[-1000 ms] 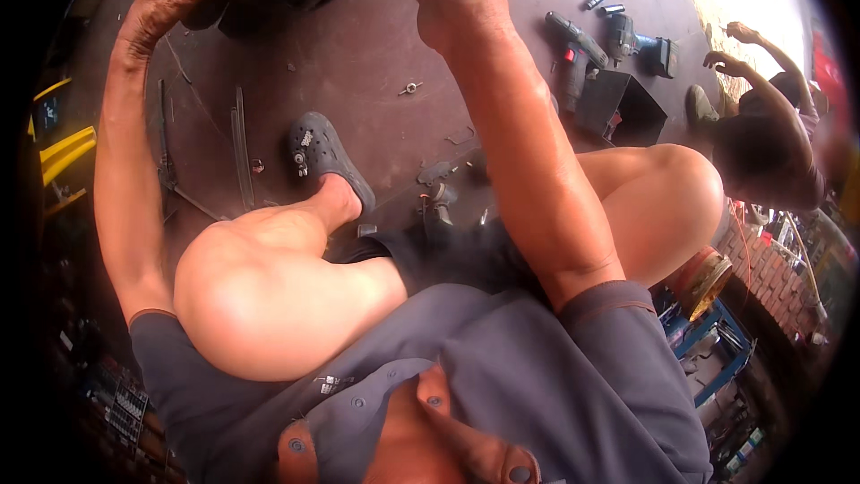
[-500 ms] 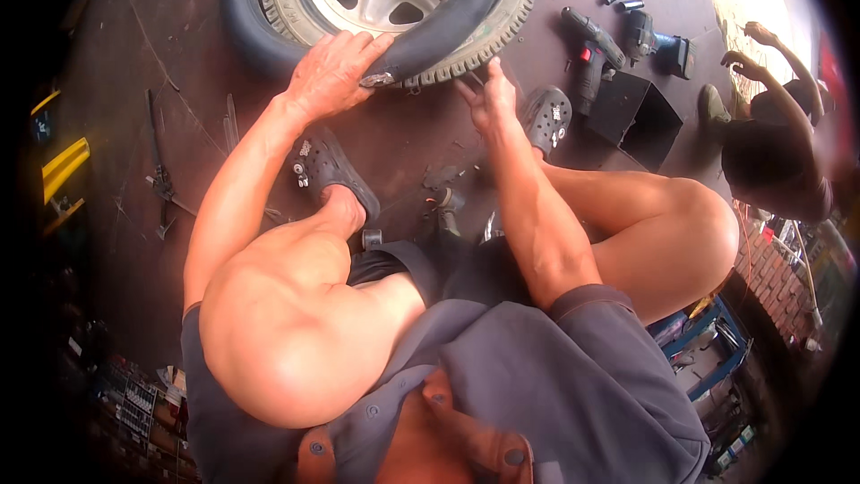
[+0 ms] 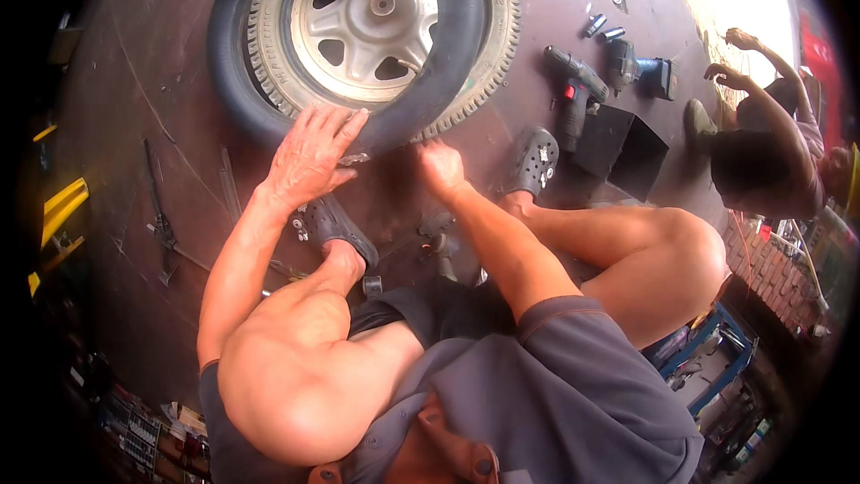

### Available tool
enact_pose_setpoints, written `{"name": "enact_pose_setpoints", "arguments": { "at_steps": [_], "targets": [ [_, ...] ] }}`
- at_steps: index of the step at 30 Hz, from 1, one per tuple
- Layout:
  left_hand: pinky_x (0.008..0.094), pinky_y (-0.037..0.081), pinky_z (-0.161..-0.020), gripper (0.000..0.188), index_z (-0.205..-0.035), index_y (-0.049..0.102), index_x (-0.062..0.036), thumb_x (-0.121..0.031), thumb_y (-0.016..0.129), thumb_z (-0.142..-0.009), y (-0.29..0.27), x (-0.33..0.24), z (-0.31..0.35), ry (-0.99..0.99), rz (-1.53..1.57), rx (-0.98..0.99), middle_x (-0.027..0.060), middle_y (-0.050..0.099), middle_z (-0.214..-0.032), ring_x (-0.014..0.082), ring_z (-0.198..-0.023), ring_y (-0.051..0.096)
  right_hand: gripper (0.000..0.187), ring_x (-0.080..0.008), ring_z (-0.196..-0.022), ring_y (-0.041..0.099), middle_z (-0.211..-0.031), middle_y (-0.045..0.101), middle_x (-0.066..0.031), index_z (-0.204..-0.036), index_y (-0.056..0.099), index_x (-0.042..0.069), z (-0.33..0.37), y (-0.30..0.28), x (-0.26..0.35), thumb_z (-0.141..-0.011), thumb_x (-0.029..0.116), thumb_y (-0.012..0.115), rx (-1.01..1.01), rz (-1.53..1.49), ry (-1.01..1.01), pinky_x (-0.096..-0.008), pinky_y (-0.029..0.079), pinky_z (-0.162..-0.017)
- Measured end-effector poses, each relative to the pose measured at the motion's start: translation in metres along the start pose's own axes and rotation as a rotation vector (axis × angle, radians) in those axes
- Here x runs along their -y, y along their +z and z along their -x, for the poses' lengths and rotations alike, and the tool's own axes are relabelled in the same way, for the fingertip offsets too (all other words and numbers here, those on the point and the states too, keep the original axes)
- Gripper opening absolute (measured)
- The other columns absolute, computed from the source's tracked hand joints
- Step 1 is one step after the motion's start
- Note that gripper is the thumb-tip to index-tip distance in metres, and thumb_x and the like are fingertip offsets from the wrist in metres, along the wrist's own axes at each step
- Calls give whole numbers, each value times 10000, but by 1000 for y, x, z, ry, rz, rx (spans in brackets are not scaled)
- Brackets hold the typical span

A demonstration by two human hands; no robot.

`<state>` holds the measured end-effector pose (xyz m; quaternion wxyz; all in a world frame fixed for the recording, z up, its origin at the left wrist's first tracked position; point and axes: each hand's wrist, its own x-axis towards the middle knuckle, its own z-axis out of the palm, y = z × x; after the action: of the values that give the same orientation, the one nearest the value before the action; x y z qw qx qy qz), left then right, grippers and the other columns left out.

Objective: The person repairs an inner tube by unwrapping a patch, sticking and pressing it onto the tube, and then fitting the inner tube into a wheel tire.

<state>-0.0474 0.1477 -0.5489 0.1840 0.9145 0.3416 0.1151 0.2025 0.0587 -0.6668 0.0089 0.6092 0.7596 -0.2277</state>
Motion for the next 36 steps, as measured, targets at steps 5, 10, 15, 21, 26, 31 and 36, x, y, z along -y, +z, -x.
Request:
{"name": "enact_pose_setpoints", "arguments": {
  "at_steps": [5,10,15,21,26,31,36],
  "targets": [
    [416,443,-905,695,-1298,496,-55,-243,789,-695,-70,-39,5,-243,280,-133,123,598,-1108,324,-1027,565,170,-350,-802,642,-798,666,-144,-894,630,67,52,-77,67,-813,217,628,-47,-383,678,-431,507,-706],
    [344,483,-844,645,-1344,473,-1,-340,716,-852,-171,-105,2,-545,1084,263,91,634,-1052,220,-972,603,233,-318,-681,630,-748,640,-132,-859,602,65,100,-215,145,-781,251,719,-474,-756,423,-389,497,-623],
    [239,486,-765,320,-1192,603,5,-214,595,-958,-226,-182,3,-546,1361,-112,41,655,-973,78,-874,576,181,-316,-652,611,-694,600,-117,-805,592,78,108,-305,190,-766,187,731,-633,-669,-71,-409,487,-600],
    [278,504,-525,240,-953,619,-35,-261,541,-965,-317,-215,89,-726,1145,-759,65,612,-733,136,-562,569,806,-338,-1292,380,-1344,451,-172,-1395,360,37,162,-348,175,-725,234,761,-128,-19,-505,-523,301,-1060],
    [304,487,-547,227,-986,591,-43,-254,509,-970,-397,-285,199,-824,1115,-1001,73,591,-760,148,-584,550,392,-267,-1091,520,-1080,568,-101,-1169,515,60,186,-329,137,-790,123,590,-23,368,-544,-466,374,-974],
    [320,480,-577,221,-1000,580,-62,-271,515,-971,-442,-400,274,-746,1123,-1283,75,589,-769,165,-608,541,431,-279,-874,570,-860,574,-96,-939,569,69,251,-425,250,-608,279,746,-285,-120,-743,-409,431,-795],
    [331,490,-571,229,-990,560,-78,-302,517,-973,-427,-487,262,-553,1289,-1388,75,582,-771,182,-623,547,400,-182,-665,616,-805,651,-150,-1049,611,-56,312,-516,289,-744,203,621,-354,-1338,-278,-329,534,-613]
  ]
}}
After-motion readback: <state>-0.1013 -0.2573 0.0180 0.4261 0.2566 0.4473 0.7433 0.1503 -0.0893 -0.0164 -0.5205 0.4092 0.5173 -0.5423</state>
